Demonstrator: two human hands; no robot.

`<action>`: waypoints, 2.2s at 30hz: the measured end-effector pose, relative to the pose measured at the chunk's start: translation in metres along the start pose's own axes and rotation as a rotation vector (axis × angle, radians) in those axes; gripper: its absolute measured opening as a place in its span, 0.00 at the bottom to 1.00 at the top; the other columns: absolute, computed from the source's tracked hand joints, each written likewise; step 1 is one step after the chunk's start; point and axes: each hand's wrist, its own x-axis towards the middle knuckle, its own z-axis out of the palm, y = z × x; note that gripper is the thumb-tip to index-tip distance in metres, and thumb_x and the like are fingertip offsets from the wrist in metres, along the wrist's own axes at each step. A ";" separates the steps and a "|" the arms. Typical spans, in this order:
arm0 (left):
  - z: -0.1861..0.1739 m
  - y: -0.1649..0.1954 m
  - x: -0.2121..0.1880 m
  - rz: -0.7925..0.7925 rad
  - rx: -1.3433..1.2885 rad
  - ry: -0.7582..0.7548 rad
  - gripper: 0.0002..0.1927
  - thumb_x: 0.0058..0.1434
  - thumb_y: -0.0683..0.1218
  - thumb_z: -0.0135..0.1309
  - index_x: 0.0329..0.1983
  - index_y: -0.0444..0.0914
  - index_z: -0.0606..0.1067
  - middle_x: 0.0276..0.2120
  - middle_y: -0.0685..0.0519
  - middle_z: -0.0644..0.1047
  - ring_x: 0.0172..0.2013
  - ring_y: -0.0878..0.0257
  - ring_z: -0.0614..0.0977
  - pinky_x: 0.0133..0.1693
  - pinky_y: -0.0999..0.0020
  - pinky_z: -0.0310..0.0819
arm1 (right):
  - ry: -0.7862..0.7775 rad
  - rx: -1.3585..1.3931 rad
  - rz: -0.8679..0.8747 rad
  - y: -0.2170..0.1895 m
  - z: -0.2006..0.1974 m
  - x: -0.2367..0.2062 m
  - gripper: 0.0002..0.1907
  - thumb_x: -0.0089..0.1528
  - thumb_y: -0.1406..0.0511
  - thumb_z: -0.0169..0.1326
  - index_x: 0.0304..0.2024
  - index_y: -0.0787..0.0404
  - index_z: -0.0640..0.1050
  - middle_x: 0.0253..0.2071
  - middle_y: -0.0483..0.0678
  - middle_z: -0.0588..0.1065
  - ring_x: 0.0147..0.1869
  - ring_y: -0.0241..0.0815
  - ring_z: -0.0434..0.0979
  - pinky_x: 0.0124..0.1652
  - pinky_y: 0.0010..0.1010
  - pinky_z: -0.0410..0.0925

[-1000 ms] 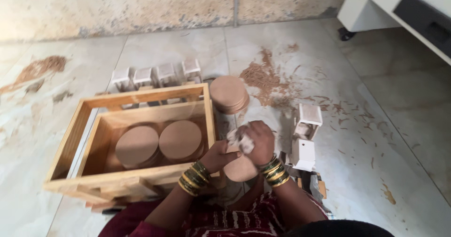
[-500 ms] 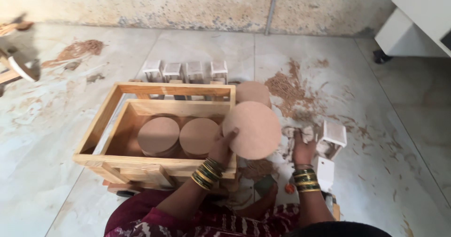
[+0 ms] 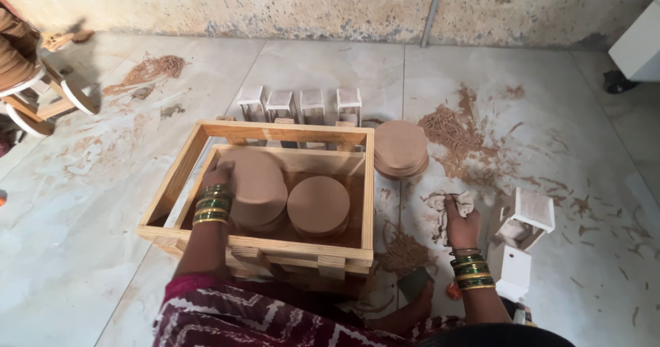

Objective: The person sits on the floor and repeatedly wipes round wooden discs with a cloth, picking them from a wooden crate and placing them into a stack on the floor. The person handles the discs one at a time, wiping both sides before stacking them.

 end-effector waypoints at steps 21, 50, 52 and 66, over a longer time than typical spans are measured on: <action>-0.003 -0.038 0.035 -0.382 1.177 -0.430 0.39 0.58 0.67 0.55 0.71 0.47 0.69 0.70 0.43 0.67 0.72 0.46 0.64 0.71 0.54 0.54 | -0.132 0.096 0.047 0.016 0.033 -0.010 0.15 0.66 0.62 0.58 0.48 0.67 0.81 0.41 0.46 0.82 0.44 0.35 0.79 0.47 0.29 0.70; 0.009 -0.043 0.025 -0.180 1.462 -0.717 0.34 0.63 0.61 0.47 0.74 0.54 0.62 0.72 0.52 0.65 0.71 0.55 0.65 0.70 0.53 0.53 | -0.189 0.020 0.021 0.013 0.028 -0.010 0.14 0.66 0.62 0.57 0.45 0.67 0.82 0.35 0.48 0.82 0.39 0.36 0.79 0.42 0.30 0.70; 0.008 -0.041 0.024 -0.172 1.448 -0.722 0.34 0.62 0.61 0.48 0.72 0.53 0.64 0.71 0.52 0.66 0.70 0.55 0.66 0.69 0.54 0.55 | -0.192 0.010 0.002 0.014 0.028 -0.010 0.14 0.66 0.61 0.57 0.45 0.67 0.82 0.36 0.47 0.82 0.39 0.35 0.79 0.43 0.30 0.70; 0.003 -0.044 0.024 -0.004 1.157 -0.780 0.30 0.57 0.60 0.55 0.62 0.47 0.76 0.65 0.47 0.73 0.65 0.53 0.73 0.65 0.60 0.64 | -0.195 -0.025 0.011 0.016 0.027 -0.012 0.14 0.66 0.61 0.57 0.45 0.66 0.83 0.35 0.48 0.82 0.39 0.35 0.80 0.43 0.30 0.70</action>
